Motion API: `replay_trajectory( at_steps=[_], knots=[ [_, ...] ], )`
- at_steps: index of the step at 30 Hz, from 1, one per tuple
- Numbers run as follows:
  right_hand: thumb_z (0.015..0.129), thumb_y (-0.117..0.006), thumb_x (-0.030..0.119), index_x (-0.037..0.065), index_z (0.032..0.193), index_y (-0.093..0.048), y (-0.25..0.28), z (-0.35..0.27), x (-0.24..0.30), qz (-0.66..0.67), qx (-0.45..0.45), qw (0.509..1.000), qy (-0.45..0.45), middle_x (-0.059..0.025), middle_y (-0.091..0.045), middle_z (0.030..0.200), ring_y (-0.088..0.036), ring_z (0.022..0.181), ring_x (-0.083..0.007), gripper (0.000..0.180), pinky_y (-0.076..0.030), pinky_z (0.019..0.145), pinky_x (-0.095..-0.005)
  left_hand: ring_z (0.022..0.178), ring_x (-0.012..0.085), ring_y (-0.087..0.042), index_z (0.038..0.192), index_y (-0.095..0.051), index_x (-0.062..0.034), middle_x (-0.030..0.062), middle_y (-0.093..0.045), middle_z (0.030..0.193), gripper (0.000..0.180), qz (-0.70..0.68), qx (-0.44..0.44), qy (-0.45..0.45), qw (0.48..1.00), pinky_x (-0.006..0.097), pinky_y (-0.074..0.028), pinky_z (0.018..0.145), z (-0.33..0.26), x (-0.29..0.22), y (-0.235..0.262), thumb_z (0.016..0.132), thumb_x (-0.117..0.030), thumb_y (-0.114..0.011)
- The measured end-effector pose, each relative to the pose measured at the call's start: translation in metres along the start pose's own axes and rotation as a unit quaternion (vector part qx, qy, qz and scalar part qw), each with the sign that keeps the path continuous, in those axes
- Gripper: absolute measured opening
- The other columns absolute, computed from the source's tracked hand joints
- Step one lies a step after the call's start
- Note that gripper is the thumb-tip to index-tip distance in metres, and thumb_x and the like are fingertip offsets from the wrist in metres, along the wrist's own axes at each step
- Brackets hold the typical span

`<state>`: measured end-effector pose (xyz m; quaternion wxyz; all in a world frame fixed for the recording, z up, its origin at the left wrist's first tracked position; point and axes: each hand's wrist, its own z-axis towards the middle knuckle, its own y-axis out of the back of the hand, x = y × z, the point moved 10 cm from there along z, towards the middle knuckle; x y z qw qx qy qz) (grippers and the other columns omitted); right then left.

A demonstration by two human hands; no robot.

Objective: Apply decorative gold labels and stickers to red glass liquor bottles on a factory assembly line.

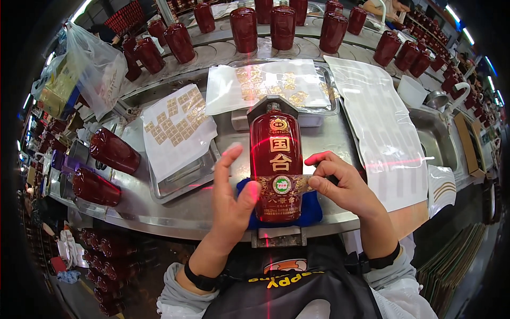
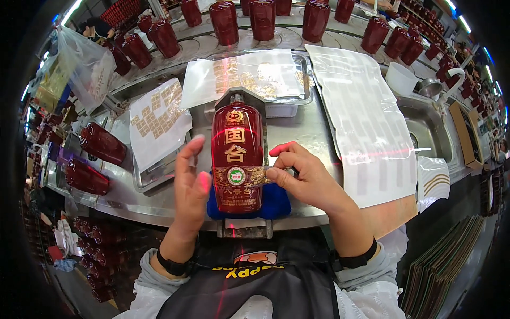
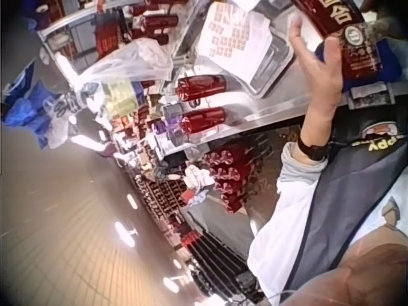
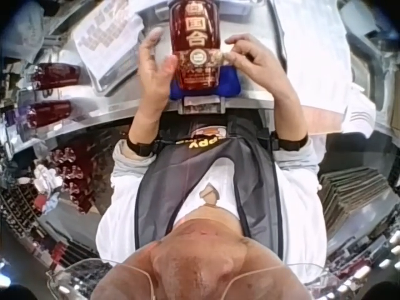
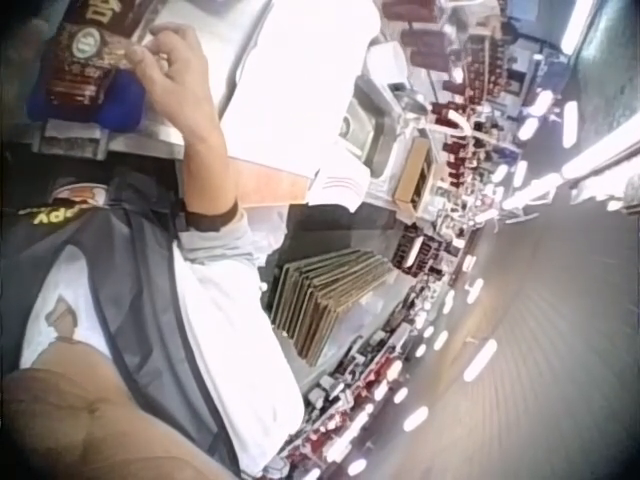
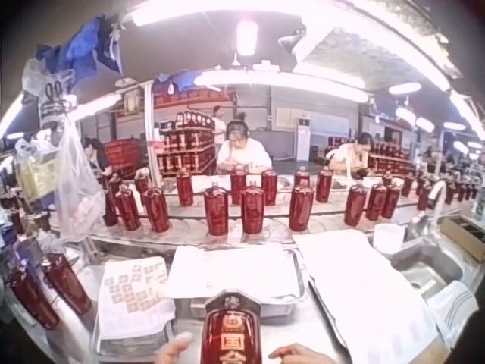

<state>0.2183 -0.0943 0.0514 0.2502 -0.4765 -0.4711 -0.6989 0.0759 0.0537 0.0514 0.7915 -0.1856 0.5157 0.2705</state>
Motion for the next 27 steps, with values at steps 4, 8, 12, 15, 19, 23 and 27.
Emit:
replay_trajectory(
  at_steps=[4, 8, 12, 15, 19, 23, 27],
  knots=[
    [0.094, -0.064, 0.021, 0.002, 0.086, -0.061, -0.001, 0.002, -0.001, 0.008, 0.002, 1.000, -0.008, -0.0079, -0.055, 0.114, -0.053, 0.084, -0.0094, 0.020, -0.045, 0.074, -0.0254, 0.133, 0.0261, -0.038, 0.139, -0.033, 0.0050, 0.0181, -0.043, 0.137, 0.067, 0.019, 0.036, 0.063, 0.997, 0.037, -0.027, 0.112, 0.002, 0.012, -0.018, 0.091, -0.027, -0.066],
    [0.093, -0.065, 0.023, 0.003, 0.084, -0.061, 0.000, 0.000, -0.005, 0.016, -0.008, 1.000, -0.012, -0.0090, -0.057, 0.112, -0.055, 0.085, -0.0136, 0.022, -0.045, 0.074, -0.0275, 0.128, 0.0239, -0.040, 0.139, -0.033, 0.0033, 0.0161, -0.044, 0.134, 0.066, -0.028, 0.035, 0.091, 0.995, 0.037, -0.029, 0.110, 0.002, 0.015, -0.019, 0.091, -0.026, -0.067],
    [0.090, -0.067, 0.021, 0.004, 0.086, -0.061, -0.002, 0.002, -0.014, 0.016, -0.010, 1.000, -0.011, -0.0110, -0.058, 0.110, -0.058, 0.087, -0.0196, 0.019, -0.046, 0.074, -0.0296, 0.126, 0.0230, -0.041, 0.139, -0.032, 0.0024, 0.0153, -0.044, 0.133, 0.067, -0.030, 0.045, 0.089, 0.995, 0.037, -0.029, 0.110, 0.003, 0.015, -0.020, 0.091, -0.027, -0.067],
    [0.090, -0.066, 0.017, 0.004, 0.094, -0.064, 0.003, 0.005, -0.007, -0.040, -0.033, 0.998, 0.022, -0.0126, -0.057, 0.112, -0.058, 0.093, -0.0224, 0.014, -0.048, 0.076, -0.0312, 0.127, 0.0231, -0.041, 0.139, -0.032, 0.0024, 0.0153, -0.044, 0.133, 0.067, -0.039, 0.045, 0.098, 0.993, 0.037, -0.029, 0.110, 0.003, 0.019, -0.020, 0.091, -0.028, -0.067],
    [0.089, -0.062, 0.008, 0.007, 0.119, -0.065, 0.033, -0.012, 0.010, -0.090, -0.200, 0.976, -0.003, -0.0177, -0.052, 0.123, -0.057, 0.103, -0.0289, 0.030, -0.047, 0.090, -0.0380, 0.132, 0.0254, -0.035, 0.144, -0.025, 0.0020, 0.0178, -0.038, 0.139, 0.080, -0.078, 0.067, 0.091, 0.991, 0.038, -0.025, 0.112, 0.001, 0.019, -0.022, 0.088, -0.038, -0.067],
    [0.082, -0.072, 0.012, 0.011, 0.130, -0.060, -0.006, -0.022, 0.054, -0.148, -0.087, 0.976, 0.132, -0.0208, -0.046, 0.131, -0.046, 0.120, -0.0360, 0.050, -0.040, 0.100, -0.0416, 0.140, 0.0289, -0.026, 0.148, -0.018, 0.0016, 0.0210, -0.027, 0.148, 0.095, -0.057, 0.115, 0.075, 0.989, 0.041, -0.020, 0.115, -0.006, 0.016, -0.026, 0.084, -0.046, -0.070],
    [0.078, -0.077, 0.019, 0.012, 0.132, -0.059, -0.017, -0.020, 0.055, -0.153, -0.084, 0.974, 0.141, -0.0227, -0.045, 0.135, -0.044, 0.122, -0.0393, 0.056, -0.039, 0.102, -0.0448, 0.143, 0.0309, -0.020, 0.149, -0.015, 0.0002, 0.0219, -0.021, 0.152, 0.100, -0.029, 0.134, 0.080, 0.987, 0.043, -0.017, 0.117, -0.007, 0.019, -0.025, 0.080, -0.043, -0.074]
  ],
)
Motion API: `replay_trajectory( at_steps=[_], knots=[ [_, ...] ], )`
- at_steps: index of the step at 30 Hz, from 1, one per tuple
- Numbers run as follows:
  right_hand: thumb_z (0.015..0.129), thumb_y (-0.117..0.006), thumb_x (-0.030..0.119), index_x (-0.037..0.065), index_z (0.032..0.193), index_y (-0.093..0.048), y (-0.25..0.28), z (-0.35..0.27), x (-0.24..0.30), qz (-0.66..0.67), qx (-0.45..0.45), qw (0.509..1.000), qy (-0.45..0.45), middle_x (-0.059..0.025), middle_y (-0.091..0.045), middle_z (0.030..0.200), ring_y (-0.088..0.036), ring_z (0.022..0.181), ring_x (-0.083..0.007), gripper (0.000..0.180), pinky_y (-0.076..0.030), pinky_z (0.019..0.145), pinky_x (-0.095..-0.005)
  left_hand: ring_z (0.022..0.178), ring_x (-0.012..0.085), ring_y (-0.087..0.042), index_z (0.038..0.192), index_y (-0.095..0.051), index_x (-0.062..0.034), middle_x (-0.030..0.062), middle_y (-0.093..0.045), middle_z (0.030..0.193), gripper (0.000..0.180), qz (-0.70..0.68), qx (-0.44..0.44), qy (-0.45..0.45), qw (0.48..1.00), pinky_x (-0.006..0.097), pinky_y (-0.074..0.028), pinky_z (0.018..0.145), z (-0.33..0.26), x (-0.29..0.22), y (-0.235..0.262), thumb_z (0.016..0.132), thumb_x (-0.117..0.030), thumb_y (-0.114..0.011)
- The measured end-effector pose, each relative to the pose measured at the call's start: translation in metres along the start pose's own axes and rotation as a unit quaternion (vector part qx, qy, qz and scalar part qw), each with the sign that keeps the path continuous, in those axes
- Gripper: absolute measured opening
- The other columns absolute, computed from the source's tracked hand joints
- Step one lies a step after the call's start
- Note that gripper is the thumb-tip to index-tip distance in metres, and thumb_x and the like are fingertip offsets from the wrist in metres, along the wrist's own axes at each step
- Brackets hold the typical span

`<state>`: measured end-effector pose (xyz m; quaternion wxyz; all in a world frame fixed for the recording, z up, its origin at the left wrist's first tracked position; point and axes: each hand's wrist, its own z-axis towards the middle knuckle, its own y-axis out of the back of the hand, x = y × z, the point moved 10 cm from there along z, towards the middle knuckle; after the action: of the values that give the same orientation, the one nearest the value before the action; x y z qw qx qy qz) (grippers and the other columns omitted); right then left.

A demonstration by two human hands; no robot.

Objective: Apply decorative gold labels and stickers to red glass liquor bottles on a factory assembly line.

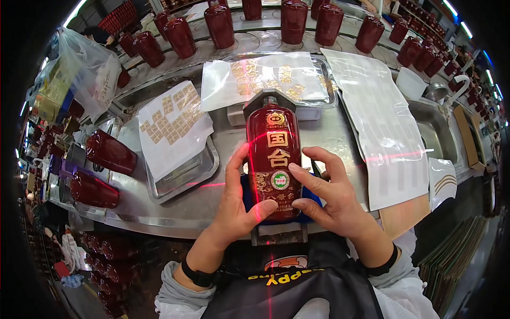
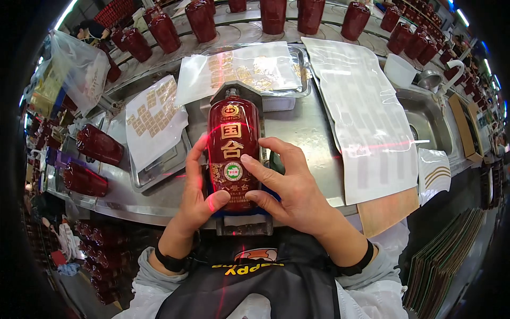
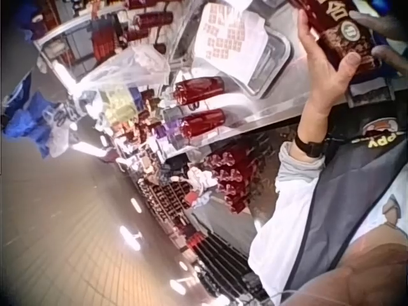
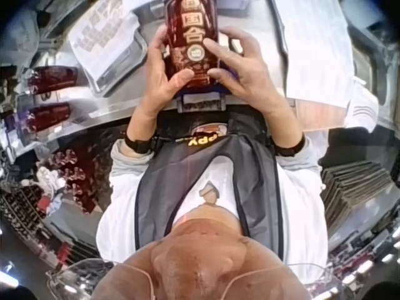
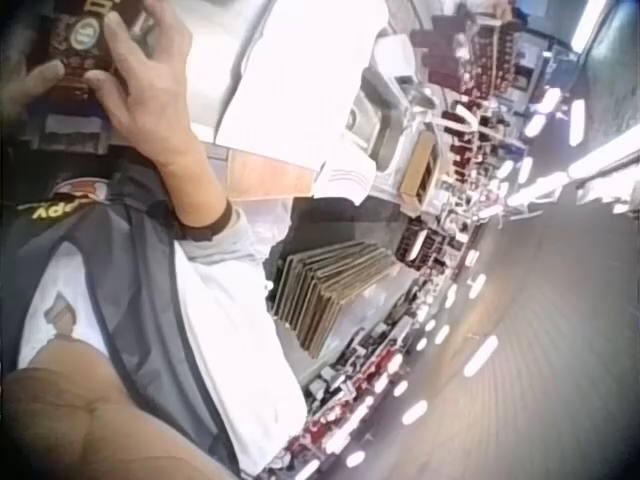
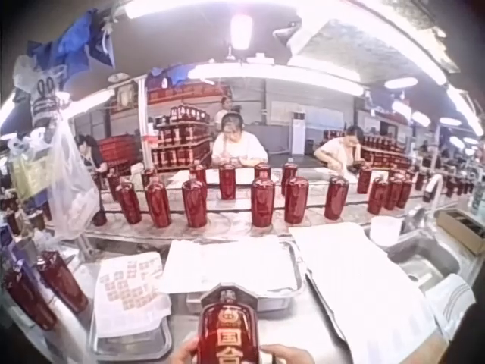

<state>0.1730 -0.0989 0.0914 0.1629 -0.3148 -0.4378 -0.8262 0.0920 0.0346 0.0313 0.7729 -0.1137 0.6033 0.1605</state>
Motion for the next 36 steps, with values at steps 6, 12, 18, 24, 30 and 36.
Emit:
replay_trajectory(
  at_steps=[6, 12, 18, 24, 30, 36],
  knots=[
    [0.078, -0.078, 0.015, 0.009, 0.134, -0.057, -0.004, 0.000, 0.000, -0.022, 0.007, 0.999, 0.023, -0.0219, -0.042, 0.137, -0.045, 0.123, -0.0350, 0.060, -0.043, 0.095, -0.0391, 0.143, 0.0305, -0.019, 0.151, -0.013, -0.0030, 0.0201, -0.018, 0.153, 0.102, -0.020, 0.020, 0.011, 1.000, 0.043, -0.017, 0.117, 0.001, 0.004, 0.000, 0.078, -0.036, -0.077],
    [0.077, -0.079, 0.015, 0.009, 0.134, -0.057, -0.004, -0.001, 0.000, -0.021, 0.014, 1.000, 0.014, -0.0224, -0.043, 0.137, -0.046, 0.122, -0.0357, 0.061, -0.043, 0.095, -0.0397, 0.143, 0.0291, -0.020, 0.151, -0.011, -0.0036, 0.0194, -0.019, 0.152, 0.104, -0.053, 0.021, 0.007, 0.998, 0.041, -0.020, 0.116, 0.002, 0.001, -0.005, 0.079, -0.038, -0.077],
    [0.077, -0.078, 0.020, 0.013, 0.133, -0.058, -0.002, -0.001, 0.000, -0.012, -0.002, 1.000, 0.012, -0.0223, -0.045, 0.134, -0.046, 0.120, -0.0397, 0.059, -0.040, 0.101, -0.0453, 0.130, 0.0229, -0.038, 0.147, -0.016, -0.0015, 0.0166, -0.033, 0.142, 0.087, -0.128, -0.035, 0.039, 0.990, 0.038, -0.032, 0.110, 0.008, 0.003, -0.003, 0.086, -0.032, -0.071],
    [0.077, -0.078, 0.020, 0.014, 0.133, -0.058, -0.003, -0.004, -0.002, -0.017, -0.010, 1.000, 0.016, -0.0222, -0.045, 0.134, -0.045, 0.120, -0.0402, 0.060, -0.041, 0.100, -0.0460, 0.120, 0.0198, -0.048, 0.144, -0.021, -0.0011, 0.0153, -0.043, 0.133, 0.072, -0.074, -0.048, 0.013, 0.996, 0.034, -0.041, 0.101, 0.010, -0.003, -0.003, 0.091, -0.017, -0.066],
    [0.079, -0.077, 0.018, 0.011, 0.135, -0.055, 0.001, 0.000, 0.006, -0.024, -0.021, 0.999, 0.015, -0.0227, -0.046, 0.133, -0.049, 0.115, -0.0394, 0.060, -0.043, 0.098, -0.0441, 0.116, 0.0195, -0.051, 0.145, -0.019, -0.0028, 0.0147, -0.047, 0.130, 0.074, -0.050, -0.044, 0.009, 0.998, 0.033, -0.042, 0.100, 0.010, -0.004, -0.003, 0.091, -0.017, -0.067],
    [0.088, -0.066, 0.012, 0.003, 0.118, -0.059, 0.018, -0.003, -0.019, 0.187, -0.164, 0.961, -0.123, -0.0174, -0.066, 0.098, -0.065, 0.085, -0.0250, 0.032, -0.051, 0.078, -0.0353, 0.117, 0.0198, -0.050, 0.146, -0.019, -0.0036, 0.0153, -0.047, 0.131, 0.074, -0.079, -0.044, 0.023, 0.996, 0.034, -0.042, 0.101, 0.011, -0.002, -0.008, 0.091, -0.017, -0.066]
  ],
)
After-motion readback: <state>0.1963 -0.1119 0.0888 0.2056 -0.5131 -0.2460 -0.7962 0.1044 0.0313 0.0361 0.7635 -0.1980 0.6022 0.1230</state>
